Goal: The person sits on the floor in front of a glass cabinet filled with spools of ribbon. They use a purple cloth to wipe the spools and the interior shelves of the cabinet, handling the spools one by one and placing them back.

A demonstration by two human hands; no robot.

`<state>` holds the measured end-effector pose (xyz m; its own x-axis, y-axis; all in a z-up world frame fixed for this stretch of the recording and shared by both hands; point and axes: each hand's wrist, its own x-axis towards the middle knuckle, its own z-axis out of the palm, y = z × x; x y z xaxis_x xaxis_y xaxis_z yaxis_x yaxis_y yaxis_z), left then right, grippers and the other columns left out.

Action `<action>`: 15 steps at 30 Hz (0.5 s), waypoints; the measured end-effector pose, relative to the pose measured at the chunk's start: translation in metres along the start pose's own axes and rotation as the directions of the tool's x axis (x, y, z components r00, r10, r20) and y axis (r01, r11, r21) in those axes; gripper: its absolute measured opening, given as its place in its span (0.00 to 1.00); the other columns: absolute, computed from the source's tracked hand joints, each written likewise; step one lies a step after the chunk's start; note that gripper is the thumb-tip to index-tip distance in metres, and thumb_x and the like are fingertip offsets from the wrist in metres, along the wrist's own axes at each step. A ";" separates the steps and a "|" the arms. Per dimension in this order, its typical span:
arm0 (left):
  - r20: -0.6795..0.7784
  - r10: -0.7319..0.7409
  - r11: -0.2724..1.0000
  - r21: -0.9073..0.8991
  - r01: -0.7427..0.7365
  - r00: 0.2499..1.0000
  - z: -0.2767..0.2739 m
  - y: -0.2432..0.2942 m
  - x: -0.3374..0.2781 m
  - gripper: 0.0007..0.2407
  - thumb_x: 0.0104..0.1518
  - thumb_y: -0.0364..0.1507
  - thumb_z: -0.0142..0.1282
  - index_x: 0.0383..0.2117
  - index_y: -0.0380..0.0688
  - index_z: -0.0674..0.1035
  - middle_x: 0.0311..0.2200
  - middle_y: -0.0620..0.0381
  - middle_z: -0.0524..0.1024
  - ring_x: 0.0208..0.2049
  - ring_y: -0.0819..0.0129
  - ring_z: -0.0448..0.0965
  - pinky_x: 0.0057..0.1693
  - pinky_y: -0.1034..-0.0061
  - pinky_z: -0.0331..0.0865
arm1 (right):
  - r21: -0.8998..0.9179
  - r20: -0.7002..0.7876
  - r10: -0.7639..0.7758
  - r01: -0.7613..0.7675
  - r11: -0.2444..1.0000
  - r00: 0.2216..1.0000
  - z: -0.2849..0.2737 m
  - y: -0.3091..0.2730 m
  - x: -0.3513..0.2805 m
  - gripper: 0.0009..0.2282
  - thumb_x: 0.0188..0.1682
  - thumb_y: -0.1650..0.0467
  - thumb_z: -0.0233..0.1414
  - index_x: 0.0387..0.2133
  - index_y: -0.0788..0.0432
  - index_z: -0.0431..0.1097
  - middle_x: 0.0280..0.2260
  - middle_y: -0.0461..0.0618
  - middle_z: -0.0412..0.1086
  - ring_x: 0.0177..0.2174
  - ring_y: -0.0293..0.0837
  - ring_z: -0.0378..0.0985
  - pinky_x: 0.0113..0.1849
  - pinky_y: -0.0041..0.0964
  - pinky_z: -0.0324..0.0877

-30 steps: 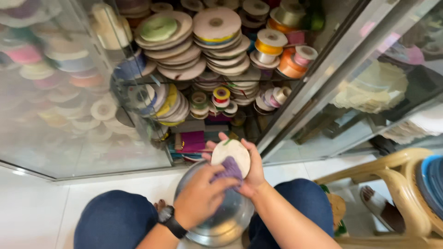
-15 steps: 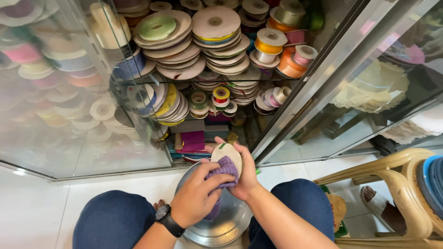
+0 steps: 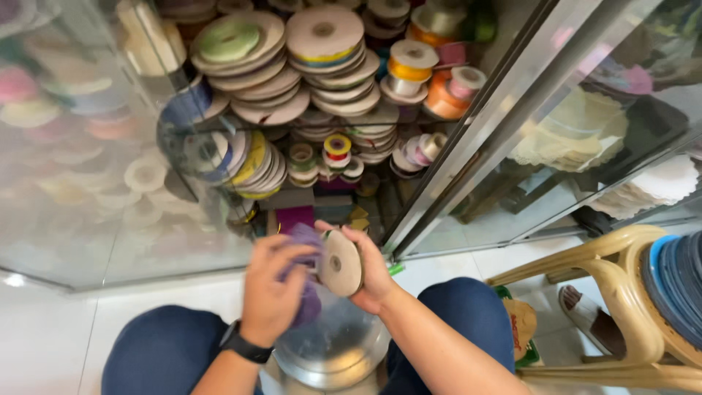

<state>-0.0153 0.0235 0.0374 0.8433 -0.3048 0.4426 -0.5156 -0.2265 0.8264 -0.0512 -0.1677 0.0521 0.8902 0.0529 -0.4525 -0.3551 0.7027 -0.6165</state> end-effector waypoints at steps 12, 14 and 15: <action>-0.120 0.008 0.998 0.057 -0.001 0.993 -0.037 -0.055 0.065 0.09 0.53 0.23 0.61 0.31 0.52 0.91 0.36 0.60 0.81 0.43 0.65 0.84 0.57 0.71 0.75 | 0.280 -0.115 0.024 0.009 0.960 0.993 -0.011 -0.015 0.002 0.39 0.48 0.36 0.45 0.50 0.56 0.79 0.50 0.56 0.82 0.48 0.64 0.84 0.49 0.81 0.74; -0.140 -0.057 0.998 0.026 0.061 0.989 -0.030 -0.053 0.055 0.10 0.51 0.22 0.61 0.32 0.55 0.92 0.36 0.57 0.81 0.43 0.60 0.85 0.56 0.68 0.75 | 0.344 -0.184 0.035 0.031 0.938 0.982 -0.001 -0.014 -0.011 0.38 0.47 0.37 0.50 0.51 0.58 0.78 0.51 0.61 0.80 0.47 0.70 0.84 0.47 0.84 0.75; -0.197 -0.086 0.996 0.002 0.088 0.977 -0.030 -0.052 0.060 0.13 0.49 0.21 0.62 0.34 0.57 0.93 0.37 0.55 0.81 0.43 0.55 0.85 0.55 0.65 0.75 | 0.380 -0.214 0.022 0.063 0.923 0.977 0.010 -0.021 -0.008 0.38 0.46 0.39 0.56 0.52 0.60 0.77 0.52 0.67 0.79 0.46 0.76 0.83 0.45 0.87 0.75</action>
<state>0.0665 0.0452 0.0309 0.8978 -0.0958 0.4298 -0.4395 -0.2547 0.8614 -0.0477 -0.1760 0.0754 0.8006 -0.0847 -0.5932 -0.1633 0.9216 -0.3520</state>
